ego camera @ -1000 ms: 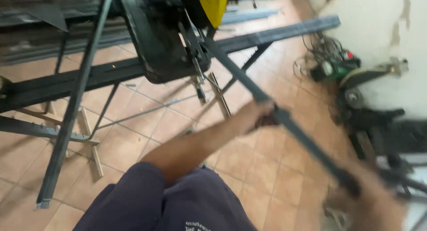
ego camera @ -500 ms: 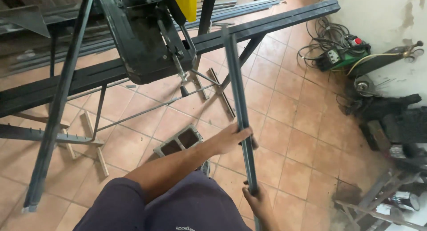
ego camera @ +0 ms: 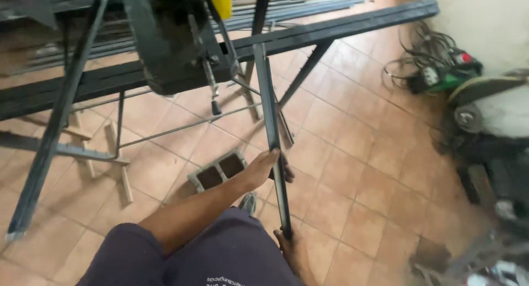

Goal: Cutting metal bars into smaller sections using a chop saw on a workbench

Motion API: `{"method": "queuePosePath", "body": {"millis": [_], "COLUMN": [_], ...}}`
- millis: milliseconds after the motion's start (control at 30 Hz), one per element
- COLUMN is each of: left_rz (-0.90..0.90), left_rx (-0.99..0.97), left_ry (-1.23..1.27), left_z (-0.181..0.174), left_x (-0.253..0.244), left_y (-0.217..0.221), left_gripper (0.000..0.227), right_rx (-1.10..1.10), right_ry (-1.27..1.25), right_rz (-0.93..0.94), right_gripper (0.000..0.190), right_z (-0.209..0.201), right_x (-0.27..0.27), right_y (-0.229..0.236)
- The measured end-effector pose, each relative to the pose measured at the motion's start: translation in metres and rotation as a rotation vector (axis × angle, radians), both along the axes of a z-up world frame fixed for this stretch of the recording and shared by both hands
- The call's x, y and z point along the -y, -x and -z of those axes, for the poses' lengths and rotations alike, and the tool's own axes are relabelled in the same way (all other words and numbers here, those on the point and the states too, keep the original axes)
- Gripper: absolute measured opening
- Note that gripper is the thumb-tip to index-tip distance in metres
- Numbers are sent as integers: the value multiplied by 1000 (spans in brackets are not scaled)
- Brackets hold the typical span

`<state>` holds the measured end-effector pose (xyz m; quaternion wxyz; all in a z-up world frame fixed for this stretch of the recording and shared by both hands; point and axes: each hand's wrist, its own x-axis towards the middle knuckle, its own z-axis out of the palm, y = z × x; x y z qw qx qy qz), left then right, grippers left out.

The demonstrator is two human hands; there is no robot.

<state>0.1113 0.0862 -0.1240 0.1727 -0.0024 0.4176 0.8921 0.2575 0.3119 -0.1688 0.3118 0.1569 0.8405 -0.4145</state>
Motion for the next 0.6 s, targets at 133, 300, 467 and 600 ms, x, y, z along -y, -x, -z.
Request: {"method": "queuePosePath", "body": {"millis": [133, 300, 467, 600], "left_rz": [-351, -542, -485, -372], "left_rx": [60, 285, 328, 313], "left_ry": [127, 120, 0, 25], "left_z": [-6, -12, -35, -48], "left_x": [25, 65, 94, 114], "left_y": [16, 51, 80, 79], "left_gripper": [53, 54, 53, 53], "right_rx": [-86, -148, -61, 32], "right_ry": [-67, -1, 39, 99], "right_rz": [-203, -318, -195, -97], "right_gripper": [37, 23, 19, 19], "right_z": [26, -32, -75, -102], "right_x": [-9, 34, 82, 109], "right_y": [20, 55, 57, 47]}}
